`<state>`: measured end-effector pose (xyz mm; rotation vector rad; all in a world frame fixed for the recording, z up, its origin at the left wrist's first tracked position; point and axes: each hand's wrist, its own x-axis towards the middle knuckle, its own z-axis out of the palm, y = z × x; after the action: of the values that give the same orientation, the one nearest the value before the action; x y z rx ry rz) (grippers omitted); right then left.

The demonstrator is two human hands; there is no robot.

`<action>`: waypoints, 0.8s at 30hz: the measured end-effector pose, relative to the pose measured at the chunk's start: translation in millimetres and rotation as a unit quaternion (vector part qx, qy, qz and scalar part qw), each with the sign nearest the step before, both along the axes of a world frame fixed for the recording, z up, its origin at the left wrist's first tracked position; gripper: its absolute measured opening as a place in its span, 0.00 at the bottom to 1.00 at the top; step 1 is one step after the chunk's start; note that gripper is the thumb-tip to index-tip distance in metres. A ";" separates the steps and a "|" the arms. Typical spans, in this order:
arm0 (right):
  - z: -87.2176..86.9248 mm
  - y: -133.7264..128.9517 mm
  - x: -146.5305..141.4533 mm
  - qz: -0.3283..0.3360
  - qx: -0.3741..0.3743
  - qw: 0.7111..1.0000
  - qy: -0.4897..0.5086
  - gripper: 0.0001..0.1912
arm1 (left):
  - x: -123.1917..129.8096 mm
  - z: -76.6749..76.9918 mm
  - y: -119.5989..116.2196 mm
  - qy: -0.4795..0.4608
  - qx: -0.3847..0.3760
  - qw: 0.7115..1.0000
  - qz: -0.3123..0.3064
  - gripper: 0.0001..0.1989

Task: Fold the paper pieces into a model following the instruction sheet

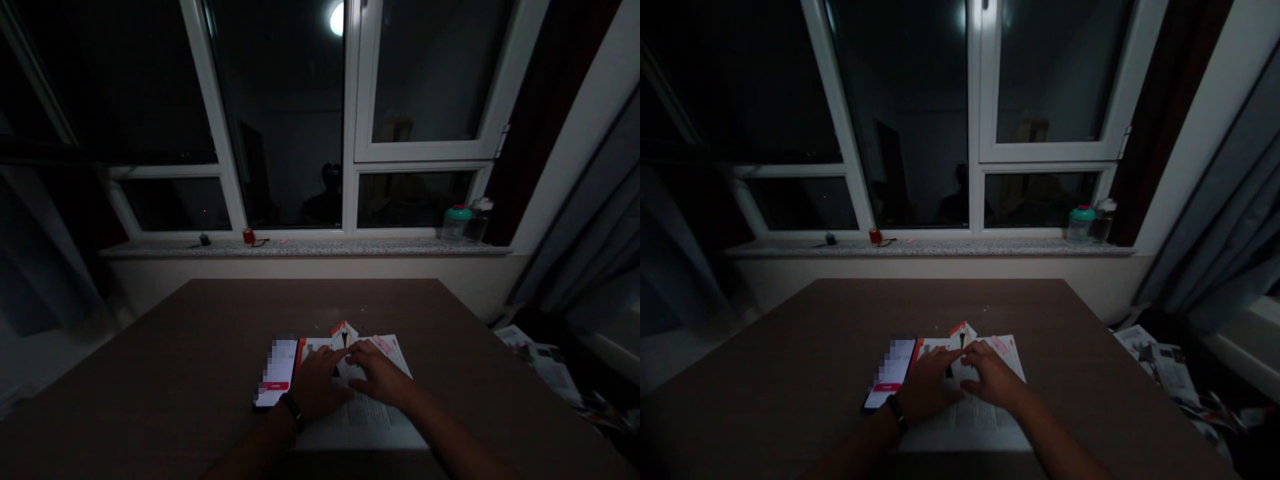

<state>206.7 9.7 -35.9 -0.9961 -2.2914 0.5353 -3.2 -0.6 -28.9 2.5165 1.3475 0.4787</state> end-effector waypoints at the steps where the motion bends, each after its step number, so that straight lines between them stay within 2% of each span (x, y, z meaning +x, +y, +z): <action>1: 1.4 -0.9 0.0 0.001 -0.002 1.000 -0.002 0.19 | 0.0 0.6 -0.6 -0.001 0.001 1.000 -0.005 0.40; 7: 12.4 -6.2 0.8 0.009 -0.009 1.000 -0.026 0.23 | -3.2 3.5 -0.3 -0.023 0.012 0.999 -0.042 0.42; 11: 11.4 -5.6 3.6 0.024 0.001 0.999 -0.030 0.17 | -12.6 4.4 4.4 -0.040 -0.005 0.998 -0.054 0.32; 15: 8.2 -4.1 5.4 0.018 0.015 0.999 -0.045 0.19 | -25.7 5.6 12.5 -0.029 -0.041 0.994 -0.099 0.23; 20: 8.4 -3.9 5.3 0.016 0.021 0.998 -0.062 0.21 | -32.1 10.5 18.5 0.027 -0.031 0.988 -0.152 0.26; 24: 8.7 -3.4 4.7 0.010 0.031 0.997 -0.074 0.20 | -29.3 13.4 17.3 0.045 -0.009 0.986 -0.157 0.26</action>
<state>211.3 6.3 -27.2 -1.0130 -2.4349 0.4088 -32.5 16.7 -15.5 2.6963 0.9479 0.2889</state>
